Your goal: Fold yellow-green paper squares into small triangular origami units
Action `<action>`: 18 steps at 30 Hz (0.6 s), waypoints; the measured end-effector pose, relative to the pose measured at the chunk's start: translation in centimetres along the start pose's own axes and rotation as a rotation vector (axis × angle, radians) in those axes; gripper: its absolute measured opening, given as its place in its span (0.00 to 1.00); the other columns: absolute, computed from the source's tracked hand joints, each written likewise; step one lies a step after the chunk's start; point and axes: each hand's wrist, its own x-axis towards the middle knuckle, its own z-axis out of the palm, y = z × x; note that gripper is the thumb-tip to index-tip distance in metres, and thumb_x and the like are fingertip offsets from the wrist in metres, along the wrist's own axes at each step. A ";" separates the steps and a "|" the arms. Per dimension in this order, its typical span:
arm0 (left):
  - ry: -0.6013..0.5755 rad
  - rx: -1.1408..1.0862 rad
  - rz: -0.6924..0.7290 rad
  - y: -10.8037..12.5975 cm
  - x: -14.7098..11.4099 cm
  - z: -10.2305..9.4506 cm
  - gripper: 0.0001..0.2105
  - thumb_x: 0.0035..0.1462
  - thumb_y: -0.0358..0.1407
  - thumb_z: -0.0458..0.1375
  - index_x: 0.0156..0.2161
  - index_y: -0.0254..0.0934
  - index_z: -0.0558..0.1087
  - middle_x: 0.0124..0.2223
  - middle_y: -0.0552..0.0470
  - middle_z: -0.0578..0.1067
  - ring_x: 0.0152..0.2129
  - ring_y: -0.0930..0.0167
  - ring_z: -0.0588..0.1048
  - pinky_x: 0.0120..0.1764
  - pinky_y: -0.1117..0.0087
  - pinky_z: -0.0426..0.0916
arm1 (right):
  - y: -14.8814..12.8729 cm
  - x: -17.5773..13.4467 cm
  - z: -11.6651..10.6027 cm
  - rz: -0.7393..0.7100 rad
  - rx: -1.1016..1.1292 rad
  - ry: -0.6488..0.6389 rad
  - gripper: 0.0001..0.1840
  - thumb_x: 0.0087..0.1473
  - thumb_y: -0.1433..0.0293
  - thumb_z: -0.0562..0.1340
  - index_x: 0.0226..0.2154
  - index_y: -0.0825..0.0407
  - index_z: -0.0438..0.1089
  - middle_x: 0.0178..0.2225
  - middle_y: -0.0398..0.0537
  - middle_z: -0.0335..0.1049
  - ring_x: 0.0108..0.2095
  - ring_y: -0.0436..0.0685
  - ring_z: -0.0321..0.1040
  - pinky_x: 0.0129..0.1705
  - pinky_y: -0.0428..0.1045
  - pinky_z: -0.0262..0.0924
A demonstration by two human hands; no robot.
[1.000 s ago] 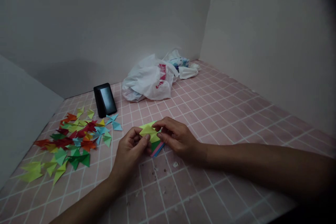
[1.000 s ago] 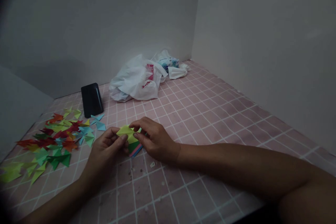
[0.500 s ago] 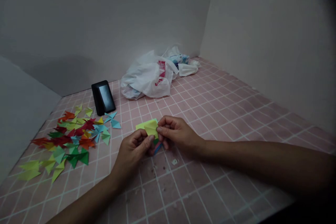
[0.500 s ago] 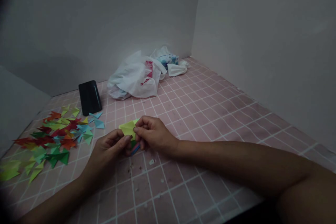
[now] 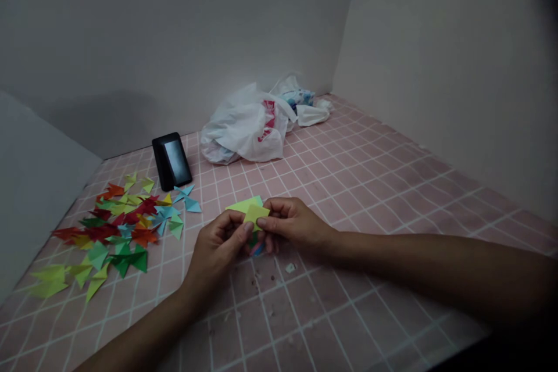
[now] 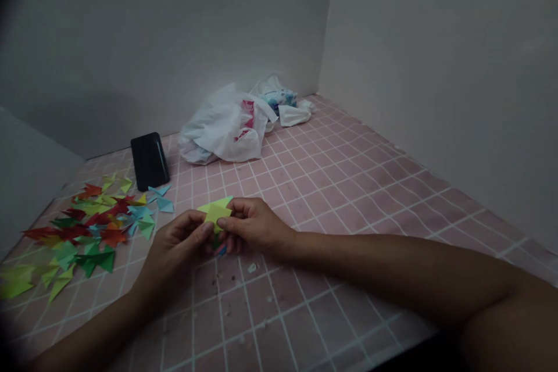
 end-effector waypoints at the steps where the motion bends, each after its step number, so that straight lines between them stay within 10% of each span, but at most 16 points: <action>1: -0.005 0.006 0.005 0.0 0.0 0.0 0.13 0.54 0.44 0.65 0.29 0.36 0.71 0.25 0.54 0.72 0.21 0.75 0.67 0.25 0.75 0.62 | 0.0 0.0 0.1 0.004 0.000 -0.015 0.12 0.54 0.64 0.67 0.30 0.54 0.66 0.24 0.42 0.72 0.19 0.46 0.67 0.22 0.42 0.60; 18: 0.031 0.246 0.151 0.0 -0.6 -0.4 0.15 0.58 0.45 0.61 0.26 0.38 0.71 0.22 0.54 0.71 0.19 0.73 0.68 0.24 0.73 0.63 | -0.2 -0.8 0.7 0.086 -0.168 -0.113 0.13 0.55 0.64 0.66 0.27 0.53 0.65 0.17 0.38 0.68 0.17 0.47 0.66 0.19 0.41 0.57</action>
